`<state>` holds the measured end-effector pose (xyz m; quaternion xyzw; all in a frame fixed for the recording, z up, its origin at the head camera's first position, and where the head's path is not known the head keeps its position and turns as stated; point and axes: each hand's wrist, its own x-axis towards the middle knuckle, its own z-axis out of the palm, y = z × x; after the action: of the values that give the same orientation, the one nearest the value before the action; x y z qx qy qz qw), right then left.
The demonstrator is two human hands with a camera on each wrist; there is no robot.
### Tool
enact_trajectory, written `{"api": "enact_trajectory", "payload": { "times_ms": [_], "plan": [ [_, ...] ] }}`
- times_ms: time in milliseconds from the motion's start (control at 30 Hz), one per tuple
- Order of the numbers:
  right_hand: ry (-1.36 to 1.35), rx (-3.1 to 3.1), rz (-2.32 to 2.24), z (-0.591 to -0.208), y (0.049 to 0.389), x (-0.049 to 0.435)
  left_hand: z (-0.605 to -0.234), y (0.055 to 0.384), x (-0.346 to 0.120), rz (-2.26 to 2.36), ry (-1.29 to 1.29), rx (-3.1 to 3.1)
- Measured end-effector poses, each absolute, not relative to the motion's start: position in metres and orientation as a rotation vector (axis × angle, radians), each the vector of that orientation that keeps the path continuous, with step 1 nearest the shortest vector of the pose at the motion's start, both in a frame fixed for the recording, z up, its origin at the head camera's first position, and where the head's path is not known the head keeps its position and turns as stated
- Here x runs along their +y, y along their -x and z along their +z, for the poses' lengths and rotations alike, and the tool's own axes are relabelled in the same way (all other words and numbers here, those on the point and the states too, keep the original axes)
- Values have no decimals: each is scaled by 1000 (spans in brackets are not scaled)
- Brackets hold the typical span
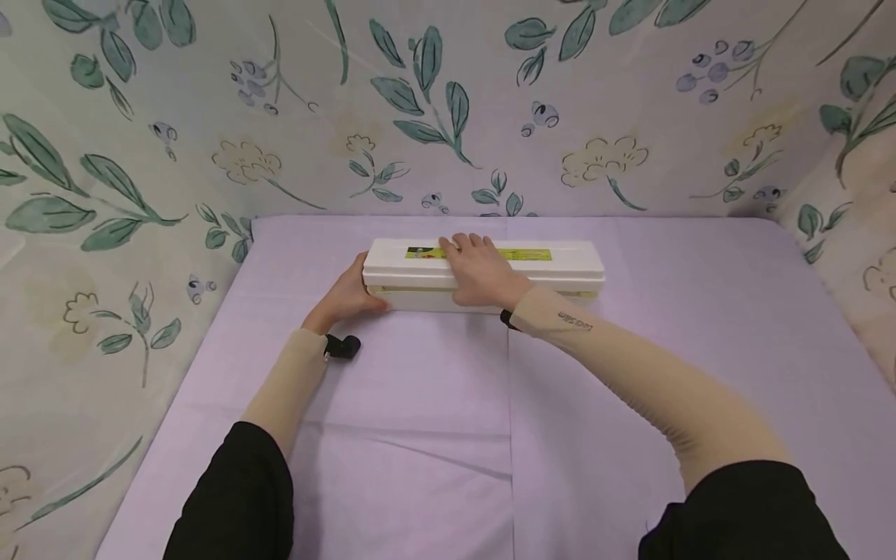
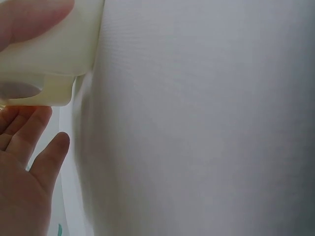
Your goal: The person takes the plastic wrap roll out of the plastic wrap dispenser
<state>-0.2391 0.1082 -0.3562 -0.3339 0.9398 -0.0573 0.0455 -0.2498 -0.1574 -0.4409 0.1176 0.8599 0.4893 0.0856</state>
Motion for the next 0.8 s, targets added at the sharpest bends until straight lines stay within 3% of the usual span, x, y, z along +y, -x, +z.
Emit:
{"api": "enact_trajectory", "payload": {
  "times_ms": [800],
  "plan": [
    [1114, 2616, -471, -355, 270, 143, -442, 247, -160, 1497, -392, 2523]
  ]
}}
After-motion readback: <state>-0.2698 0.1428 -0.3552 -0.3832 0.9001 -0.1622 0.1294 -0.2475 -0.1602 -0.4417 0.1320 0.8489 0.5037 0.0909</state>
